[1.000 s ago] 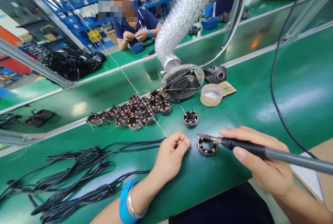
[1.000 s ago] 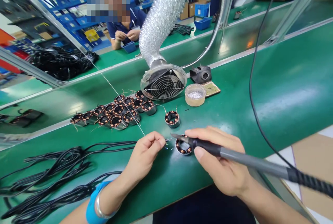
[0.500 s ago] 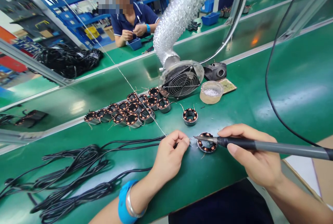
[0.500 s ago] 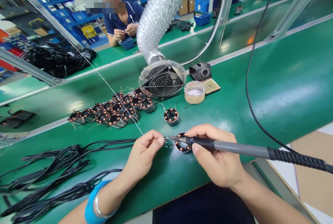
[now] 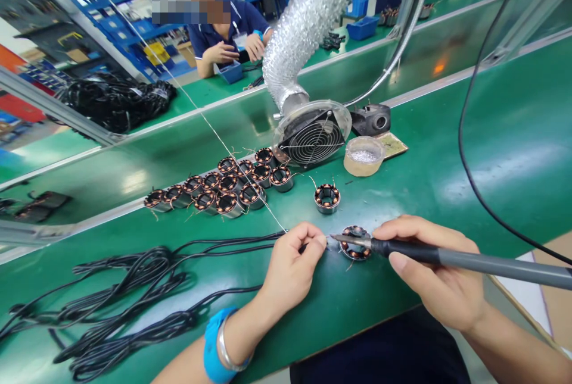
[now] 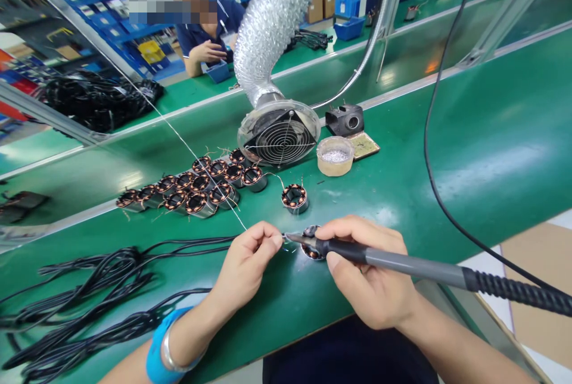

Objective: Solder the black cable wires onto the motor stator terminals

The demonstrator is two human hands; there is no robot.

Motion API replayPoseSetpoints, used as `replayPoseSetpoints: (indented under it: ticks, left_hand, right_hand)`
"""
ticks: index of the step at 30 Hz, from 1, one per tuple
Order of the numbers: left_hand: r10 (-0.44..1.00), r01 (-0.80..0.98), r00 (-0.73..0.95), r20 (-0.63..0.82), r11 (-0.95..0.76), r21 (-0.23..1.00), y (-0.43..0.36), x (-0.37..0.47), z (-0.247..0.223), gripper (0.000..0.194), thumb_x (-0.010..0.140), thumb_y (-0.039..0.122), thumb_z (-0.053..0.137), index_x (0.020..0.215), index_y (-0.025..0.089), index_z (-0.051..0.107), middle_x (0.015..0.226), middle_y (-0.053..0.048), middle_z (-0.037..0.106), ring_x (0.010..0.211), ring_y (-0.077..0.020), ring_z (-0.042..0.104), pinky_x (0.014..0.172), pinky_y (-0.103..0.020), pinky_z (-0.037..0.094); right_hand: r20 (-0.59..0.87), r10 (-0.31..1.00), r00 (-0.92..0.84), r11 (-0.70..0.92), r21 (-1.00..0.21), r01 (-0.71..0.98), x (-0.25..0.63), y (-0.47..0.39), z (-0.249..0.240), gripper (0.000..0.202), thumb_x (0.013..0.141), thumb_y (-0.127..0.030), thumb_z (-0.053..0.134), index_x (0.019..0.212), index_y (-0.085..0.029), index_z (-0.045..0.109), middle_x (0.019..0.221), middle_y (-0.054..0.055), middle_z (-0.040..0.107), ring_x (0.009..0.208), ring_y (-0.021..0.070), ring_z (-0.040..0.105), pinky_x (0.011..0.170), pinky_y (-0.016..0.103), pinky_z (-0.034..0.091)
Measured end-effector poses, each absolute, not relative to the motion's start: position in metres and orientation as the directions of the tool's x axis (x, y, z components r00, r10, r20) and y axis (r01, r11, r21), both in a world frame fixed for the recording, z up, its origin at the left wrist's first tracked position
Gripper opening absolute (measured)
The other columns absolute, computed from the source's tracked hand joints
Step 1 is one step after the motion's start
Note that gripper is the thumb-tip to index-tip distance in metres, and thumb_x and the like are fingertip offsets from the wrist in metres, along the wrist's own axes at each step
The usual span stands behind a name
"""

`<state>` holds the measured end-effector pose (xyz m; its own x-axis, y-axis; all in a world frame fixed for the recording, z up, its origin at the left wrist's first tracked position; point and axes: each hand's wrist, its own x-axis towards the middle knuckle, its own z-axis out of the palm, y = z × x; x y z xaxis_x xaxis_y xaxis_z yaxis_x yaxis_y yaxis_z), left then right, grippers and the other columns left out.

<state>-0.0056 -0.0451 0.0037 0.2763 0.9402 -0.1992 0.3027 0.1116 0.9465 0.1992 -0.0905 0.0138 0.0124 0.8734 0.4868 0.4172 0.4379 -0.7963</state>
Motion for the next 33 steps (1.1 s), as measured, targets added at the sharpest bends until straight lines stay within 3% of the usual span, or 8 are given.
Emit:
replayPoseSetpoints:
  ticks: [12, 26, 33]
  left_hand:
    - [0.933, 0.297, 0.294, -0.207, 0.117, 0.948, -0.046, -0.006, 0.002, 0.02, 0.083, 0.033, 0.055, 0.069, 0.018, 0.054, 0.061, 0.004, 0.045, 0.058, -0.0112, 0.039, 0.056, -0.023, 0.031]
    - [0.928, 0.307, 0.312, -0.205, 0.106, 0.946, -0.046, -0.007, 0.0, 0.02, 0.085, 0.031, 0.053, 0.071, 0.018, 0.054, 0.064, 0.004, 0.046, 0.06, -0.0111, 0.039, 0.058, -0.023, 0.031]
    - [0.925, 0.306, 0.316, -0.21, 0.111, 0.946, -0.046, -0.007, 0.0, 0.02, 0.085, 0.032, 0.053, 0.071, 0.018, 0.053, 0.063, 0.004, 0.046, 0.06, -0.0113, 0.039, 0.058, -0.024, 0.03]
  right_hand:
    - [0.616, 0.779, -0.115, 0.602, -0.685, 0.41, 0.189, -0.097, 0.02, 0.025, 0.079, -0.009, 0.053, 0.101, -0.017, 0.064, 0.067, 0.002, 0.059, 0.052, 0.0128, 0.05, 0.049, 0.028, 0.042]
    - [0.604, 0.791, -0.099, 0.577, -0.683, 0.447, 0.193, -0.095, 0.033, 0.021, 0.08, -0.01, 0.053, 0.095, -0.018, 0.065, 0.066, 0.001, 0.061, 0.051, 0.011, 0.052, 0.045, 0.024, 0.044]
    - [0.648, 0.758, -0.075, 0.606, -0.658, 0.448, 0.191, -0.092, 0.035, 0.026, 0.08, -0.008, 0.055, 0.101, -0.018, 0.066, 0.074, 0.002, 0.067, 0.059, 0.0126, 0.058, 0.052, 0.024, 0.049]
